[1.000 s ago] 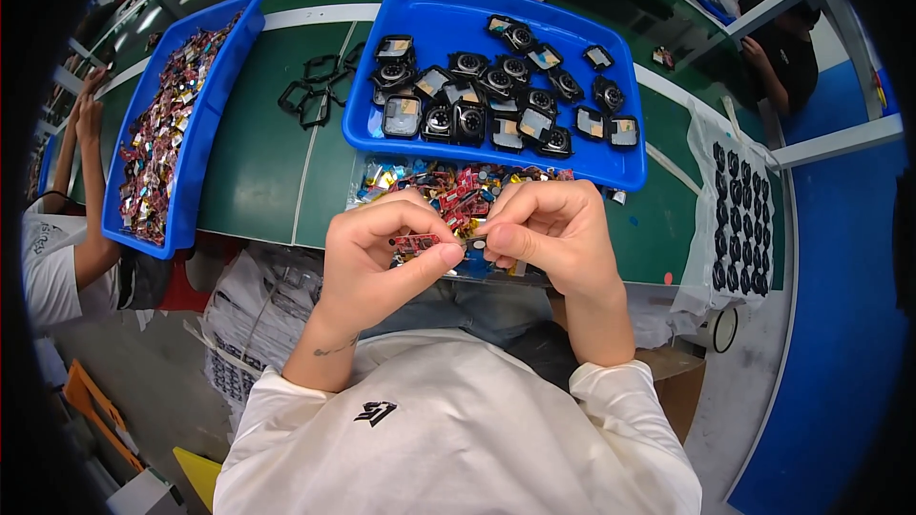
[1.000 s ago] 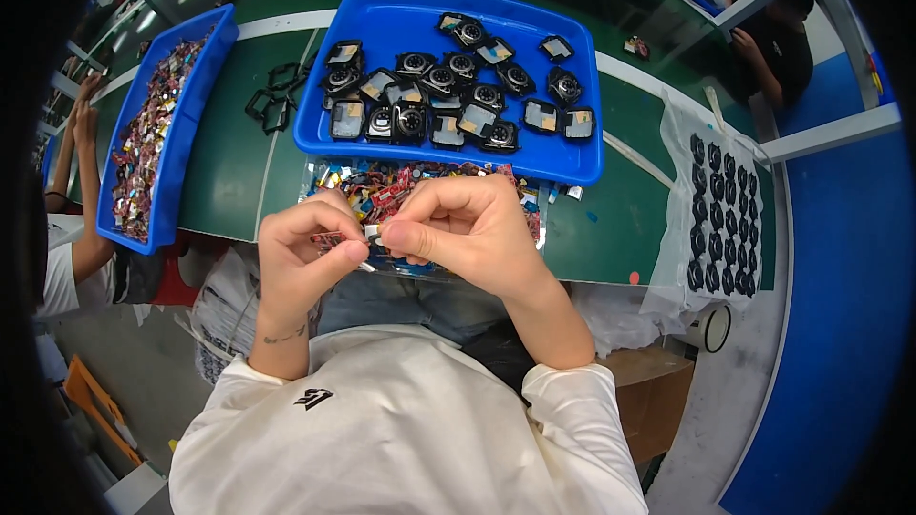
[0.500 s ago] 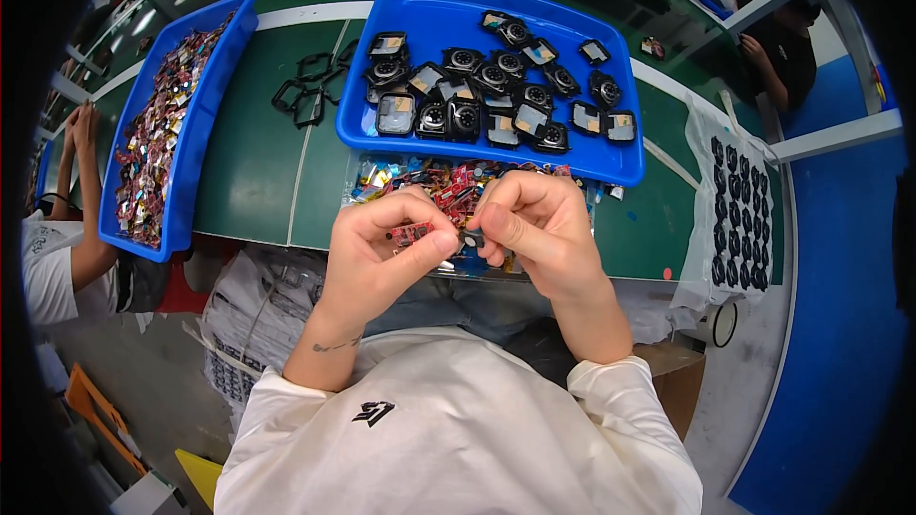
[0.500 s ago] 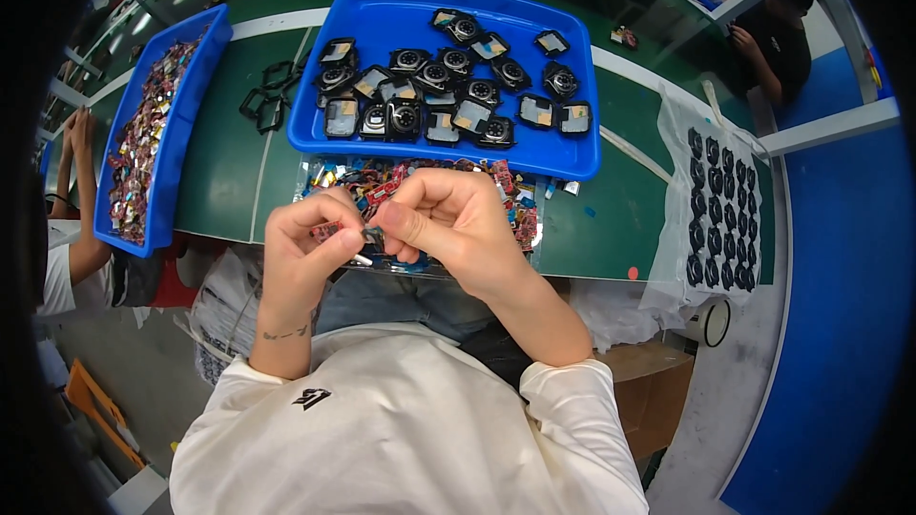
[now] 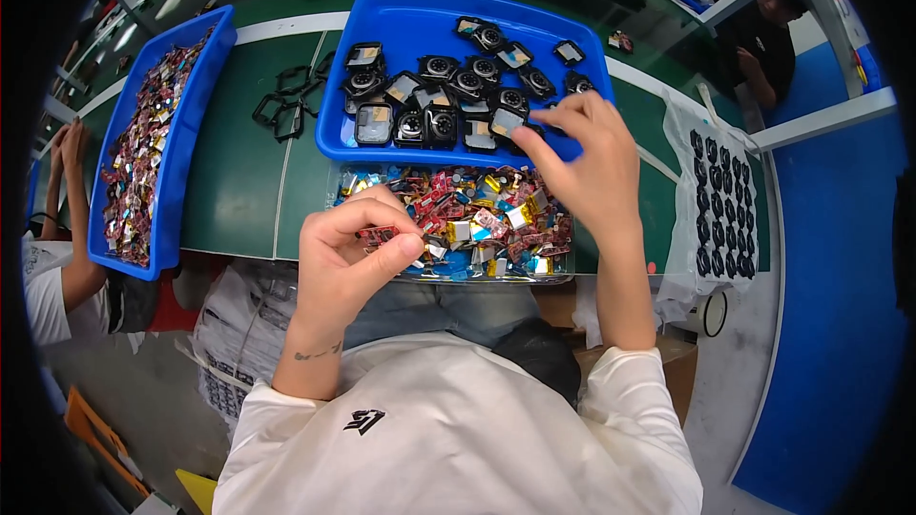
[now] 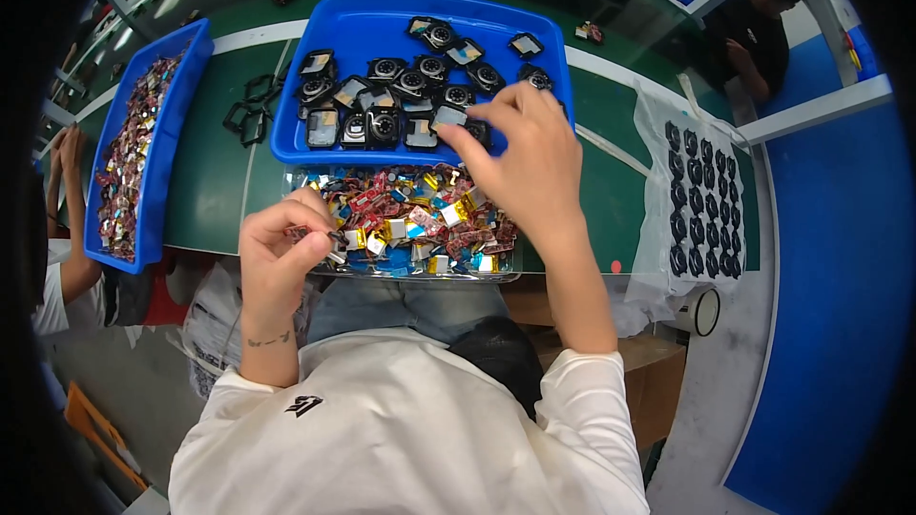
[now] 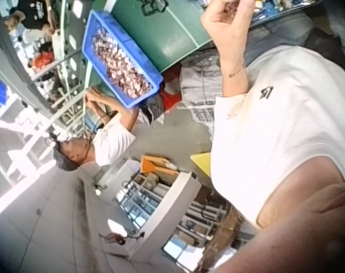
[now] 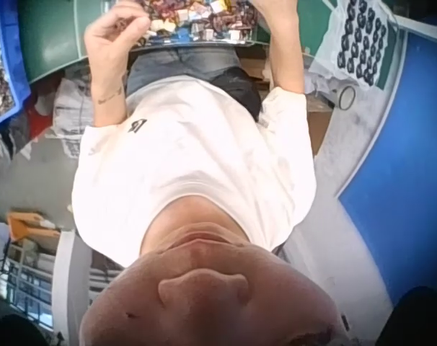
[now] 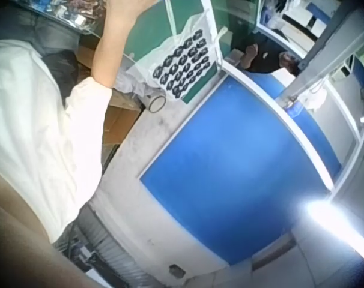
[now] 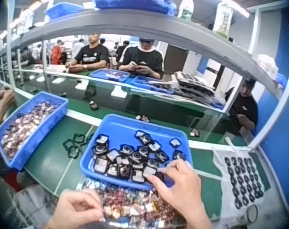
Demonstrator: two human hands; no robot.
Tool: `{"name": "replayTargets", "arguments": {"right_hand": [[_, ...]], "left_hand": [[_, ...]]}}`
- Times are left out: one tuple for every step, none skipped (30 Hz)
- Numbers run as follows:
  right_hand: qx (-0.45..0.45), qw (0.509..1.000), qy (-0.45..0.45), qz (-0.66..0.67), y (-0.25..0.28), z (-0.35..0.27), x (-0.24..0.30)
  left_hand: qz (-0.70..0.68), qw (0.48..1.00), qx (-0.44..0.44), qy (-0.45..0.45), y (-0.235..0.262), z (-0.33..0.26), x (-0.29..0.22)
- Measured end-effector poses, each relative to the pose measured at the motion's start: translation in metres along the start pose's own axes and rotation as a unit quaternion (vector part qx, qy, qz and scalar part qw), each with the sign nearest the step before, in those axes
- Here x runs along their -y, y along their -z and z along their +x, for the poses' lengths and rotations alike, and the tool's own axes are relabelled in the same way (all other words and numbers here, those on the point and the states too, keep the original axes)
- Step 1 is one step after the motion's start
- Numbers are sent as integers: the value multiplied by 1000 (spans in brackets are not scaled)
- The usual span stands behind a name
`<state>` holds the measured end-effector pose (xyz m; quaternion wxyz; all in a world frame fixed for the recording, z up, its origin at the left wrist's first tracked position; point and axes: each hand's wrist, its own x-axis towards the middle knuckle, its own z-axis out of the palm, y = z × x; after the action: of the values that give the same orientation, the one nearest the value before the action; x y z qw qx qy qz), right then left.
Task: Assembling small electronic components by attaching small parts to circuit boards or housings.
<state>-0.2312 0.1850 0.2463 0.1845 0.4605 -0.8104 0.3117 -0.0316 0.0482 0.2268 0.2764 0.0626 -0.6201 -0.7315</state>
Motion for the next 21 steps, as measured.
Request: {"name": "replayTargets", "arguments": {"right_hand": [[15,998,-4,-54,-5,4,-9],[55,995,-9,-81,-10,6,-15],[94,990,-16,-108,-14,7,-19],[88,990,-17,-108,-18,7,-20],[88,993,-20,-75,-20,5,-19],[88,995,-23,-43,-22,4,-18],[86,995,-25,-43,-23,3,-19],[89,992,-57,65,-24,3,-20],[91,977,-87,172,-24,3,-22],[89,936,-95,327,-25,1,-25],[88,936,-96,327,-22,2,-20],[102,881,-149,438,-16,2,-9],[114,810,-199,540,-13,0,1],[114,821,-197,524,-11,-4,9],[115,812,-189,540,-10,-9,16],[113,799,-186,560,-12,-14,23],[108,786,-184,580,-12,-19,30],[109,770,-215,590,-10,-21,41],[119,779,-226,572,-6,-21,49],[120,760,-239,593,-7,-24,55],[121,740,-251,613,-8,-27,60]], "left_hand": [[-1,1000,4,-1,-3,-1,-1],[8,1000,10,-6,-2,-1,-2],[17,1000,16,-10,-2,-1,-2],[35,999,23,-24,-1,0,-1],[36,999,24,-24,-1,-2,-1],[39,999,16,-33,-2,-3,0],[43,998,8,-41,-2,-3,0],[37,999,6,-37,-2,-3,1],[37,999,10,-37,-2,-2,0],[54,998,1,-41,-4,-2,-1],[72,996,-11,-44,-5,-1,-3],[73,996,-12,-43,-5,0,-3],[103,992,-12,-69,-6,2,-5],[132,987,-11,-95,-8,5,-6],[132,987,-10,-95,-11,8,-8],[164,980,-15,-108,-13,11,-9],[197,973,-18,-120,-18,14,-10],[211,967,-32,-139,-21,16,-11],[214,967,-33,-138,-24,17,-11],[233,960,-67,-138,-26,17,-10],[252,952,-102,-139,-27,16,-10]]}}
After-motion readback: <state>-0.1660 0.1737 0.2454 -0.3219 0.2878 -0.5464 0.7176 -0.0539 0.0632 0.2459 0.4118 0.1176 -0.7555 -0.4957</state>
